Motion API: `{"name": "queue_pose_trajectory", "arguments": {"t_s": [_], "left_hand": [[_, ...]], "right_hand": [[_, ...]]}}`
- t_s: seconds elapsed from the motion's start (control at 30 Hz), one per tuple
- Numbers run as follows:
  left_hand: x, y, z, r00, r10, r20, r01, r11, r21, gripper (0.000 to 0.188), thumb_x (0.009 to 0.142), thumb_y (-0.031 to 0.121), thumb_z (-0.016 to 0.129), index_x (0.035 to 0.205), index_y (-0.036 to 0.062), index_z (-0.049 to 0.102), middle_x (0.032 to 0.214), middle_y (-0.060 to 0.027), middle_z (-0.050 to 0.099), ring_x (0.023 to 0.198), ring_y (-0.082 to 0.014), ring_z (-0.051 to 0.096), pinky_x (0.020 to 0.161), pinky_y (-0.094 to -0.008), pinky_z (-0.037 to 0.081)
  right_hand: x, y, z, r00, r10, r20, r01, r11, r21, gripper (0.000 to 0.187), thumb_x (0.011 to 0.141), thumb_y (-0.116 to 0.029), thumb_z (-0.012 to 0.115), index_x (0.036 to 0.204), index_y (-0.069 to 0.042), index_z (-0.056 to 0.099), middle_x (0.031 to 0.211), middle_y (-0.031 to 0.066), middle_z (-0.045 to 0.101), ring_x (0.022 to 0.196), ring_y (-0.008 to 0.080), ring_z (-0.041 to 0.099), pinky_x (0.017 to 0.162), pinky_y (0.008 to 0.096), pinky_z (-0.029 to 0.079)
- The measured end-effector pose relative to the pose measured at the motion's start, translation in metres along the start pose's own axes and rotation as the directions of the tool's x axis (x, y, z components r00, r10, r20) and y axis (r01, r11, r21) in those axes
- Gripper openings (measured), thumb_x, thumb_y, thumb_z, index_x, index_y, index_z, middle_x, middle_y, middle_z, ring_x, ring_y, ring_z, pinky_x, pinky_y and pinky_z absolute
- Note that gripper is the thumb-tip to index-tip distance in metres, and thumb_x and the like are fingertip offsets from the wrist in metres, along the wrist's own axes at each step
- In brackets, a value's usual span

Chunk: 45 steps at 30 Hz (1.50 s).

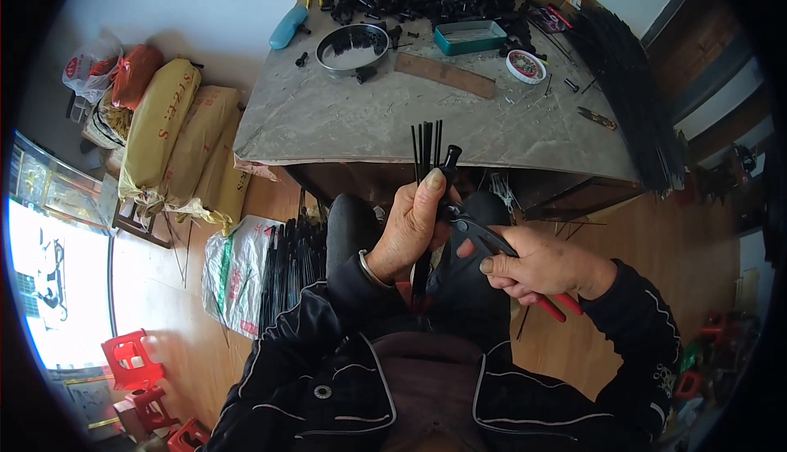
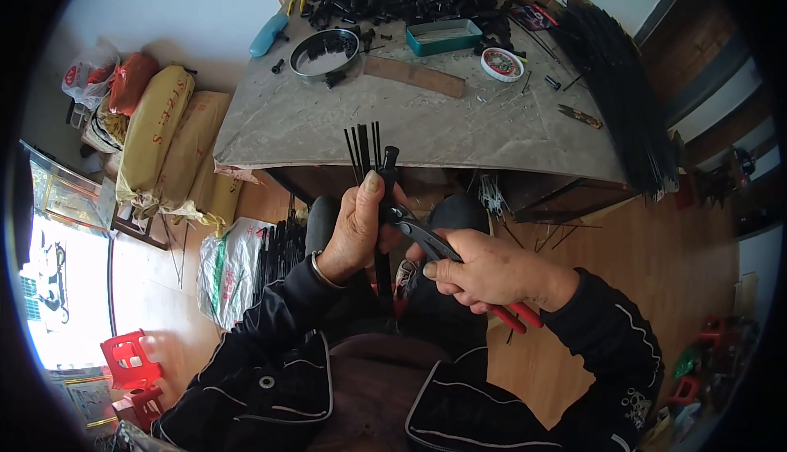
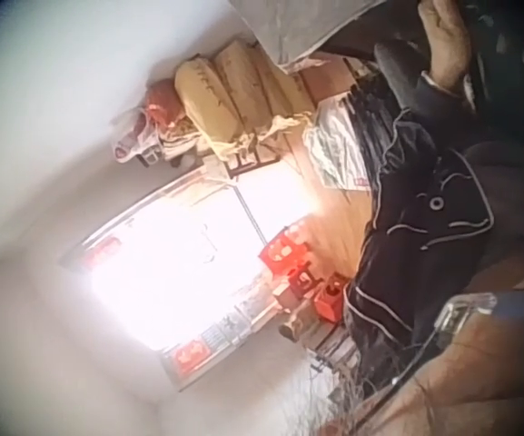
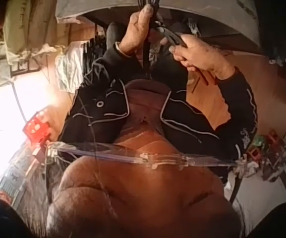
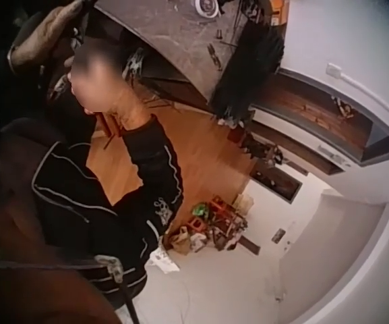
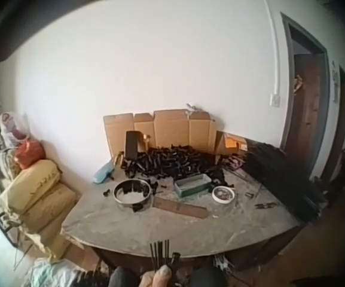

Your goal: Assembling black wires into bundles and attaching plastic connectors at a workbench.

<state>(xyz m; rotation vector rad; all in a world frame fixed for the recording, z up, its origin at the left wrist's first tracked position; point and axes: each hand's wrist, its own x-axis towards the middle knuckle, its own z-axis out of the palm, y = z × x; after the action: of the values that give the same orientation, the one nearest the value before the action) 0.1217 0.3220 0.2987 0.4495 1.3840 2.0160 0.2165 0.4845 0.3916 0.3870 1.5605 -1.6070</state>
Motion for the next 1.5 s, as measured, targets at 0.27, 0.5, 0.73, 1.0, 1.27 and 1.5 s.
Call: {"name": "queue_pose_trajectory", "arguments": {"t_s": [0.27,0.5,0.73,1.0,1.27,1.5], "left_hand": [[0.056,-0.032,-0.021,0.881,0.19,-0.433,-0.173,0.982,0.079,0.035,0.091,0.038,0.064,0.077,0.0087,0.052,0.055,0.0036,0.047,0.044,-0.0043,0.041,0.04,-0.0212,0.032],[0.031,0.067,-0.069,0.754,0.448,-0.48,-0.456,0.883,0.108,0.032,0.091,0.027,0.065,0.066,0.0124,0.051,0.054,0.0023,0.047,0.042,-0.0079,0.044,0.04,-0.0227,0.033],[-0.025,0.14,-0.139,0.569,0.528,-0.63,-0.719,0.691,-0.071,0.041,0.091,0.045,0.059,0.073,0.0134,0.043,0.065,0.0019,0.036,0.054,-0.0113,0.039,0.048,-0.0254,0.033],[-0.008,-0.01,-0.116,0.788,-0.192,-0.584,-0.346,0.647,-0.679,0.049,0.086,0.058,0.058,0.077,0.011,0.047,0.071,-0.0035,0.048,0.067,-0.0196,0.05,0.064,-0.0339,0.047],[-0.026,-0.038,0.014,0.982,-0.121,0.148,0.113,0.992,0.062,0.059,0.09,0.051,0.056,0.118,-0.001,0.058,0.11,-0.0112,0.058,0.093,-0.0226,0.06,0.088,-0.034,0.047],[-0.006,-0.002,0.022,0.847,0.532,-0.016,-0.458,0.743,0.487,0.023,0.083,0.018,0.071,0.099,0.002,0.068,0.09,-0.0067,0.062,0.085,-0.017,0.059,0.075,-0.0285,0.047]], "right_hand": [[0.09,0.004,-0.077,0.542,-0.733,-0.411,-0.166,0.386,-0.907,0.039,0.087,-0.034,0.062,0.099,0.0,0.048,0.086,0.0242,0.063,0.087,0.0446,0.059,0.071,0.0514,0.045],[0.123,0.008,-0.12,0.297,-0.887,-0.353,-0.311,0.259,-0.914,0.042,0.083,-0.041,0.065,0.095,-0.004,0.05,0.09,0.0192,0.06,0.077,0.0394,0.062,0.063,0.0498,0.048],[0.103,0.038,-0.029,0.235,-0.962,-0.136,0.41,0.225,-0.884,0.008,0.078,-0.006,0.066,0.084,-0.003,0.062,0.082,0.0121,0.058,0.079,0.0281,0.058,0.07,0.0381,0.046],[0.068,0.113,-0.004,0.458,-0.628,-0.629,0.889,0.338,0.31,0.034,0.096,-0.04,0.05,0.109,-0.008,0.055,0.104,0.0068,0.056,0.084,0.0185,0.061,0.06,0.0309,0.052],[0.052,0.077,-0.035,0.27,-0.542,-0.796,0.66,0.706,-0.257,0.02,0.093,-0.021,0.054,0.081,-0.006,0.057,0.073,0.0037,0.055,0.057,0.0103,0.054,0.051,0.0234,0.044],[0.146,0.073,-0.005,0.188,-0.938,-0.291,0.175,0.323,-0.93,0.01,0.086,-0.017,0.066,0.093,-0.012,0.061,0.07,0.0094,0.061,0.067,0.0208,0.064,0.058,0.0326,0.048]]}}
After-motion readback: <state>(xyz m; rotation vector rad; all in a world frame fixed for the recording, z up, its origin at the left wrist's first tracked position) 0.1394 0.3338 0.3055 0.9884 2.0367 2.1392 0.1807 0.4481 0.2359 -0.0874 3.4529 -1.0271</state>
